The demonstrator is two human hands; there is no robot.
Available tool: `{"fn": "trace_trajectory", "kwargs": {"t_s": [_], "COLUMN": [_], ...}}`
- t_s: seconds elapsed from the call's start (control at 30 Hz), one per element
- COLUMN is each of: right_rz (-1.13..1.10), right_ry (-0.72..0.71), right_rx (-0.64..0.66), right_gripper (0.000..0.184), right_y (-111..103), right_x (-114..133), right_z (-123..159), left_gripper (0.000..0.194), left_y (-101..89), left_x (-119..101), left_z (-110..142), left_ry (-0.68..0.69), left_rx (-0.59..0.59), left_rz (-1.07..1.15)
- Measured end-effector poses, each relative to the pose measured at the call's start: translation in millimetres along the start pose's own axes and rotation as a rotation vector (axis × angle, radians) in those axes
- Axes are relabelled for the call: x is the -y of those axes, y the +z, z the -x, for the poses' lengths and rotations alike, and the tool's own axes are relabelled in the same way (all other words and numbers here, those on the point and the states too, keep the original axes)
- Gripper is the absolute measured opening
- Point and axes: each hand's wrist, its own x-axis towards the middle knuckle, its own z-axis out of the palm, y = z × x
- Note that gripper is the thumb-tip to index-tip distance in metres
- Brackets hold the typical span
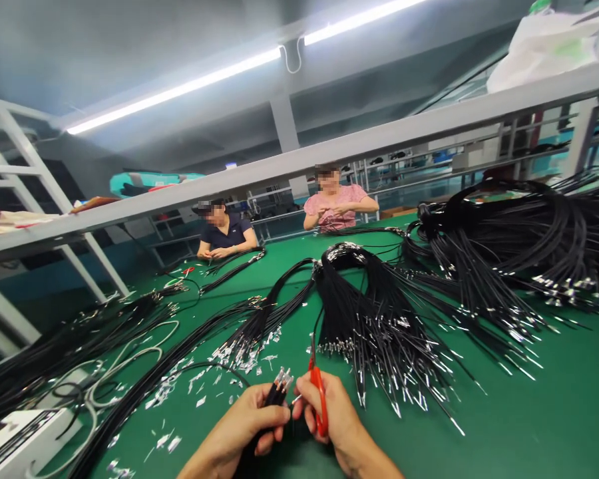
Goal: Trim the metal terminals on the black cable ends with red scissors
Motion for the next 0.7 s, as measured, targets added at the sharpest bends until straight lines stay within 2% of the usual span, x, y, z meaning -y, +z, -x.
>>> {"fn": "trace_trajectory", "kwargs": {"t_s": [0.3, 0.5, 0.7], "right_rz": [0.002, 0.018, 0.109], "right_ry": [0.041, 0.08, 0.062], "right_rx": [0.122, 0.038, 0.009], "right_gripper": [0.029, 0.037, 0.031], "right_y": [2.2, 3.0, 8.9], "right_x": [-0.1, -5.6, -5.1], "right_z": [1.5, -5.2, 0.9], "left_gripper": [0.023, 0.021, 0.02], "left_y": [-7.4, -7.6, -2.1], "left_x": [1.8, 3.6, 5.3], "left_z": [-2.7, -1.3, -0.5], "left_ry": [0.043, 0.107, 0.162], "left_rx": [-0.065, -0.105, -0.17], "left_rz": [0.035, -0.004, -0.063]}}
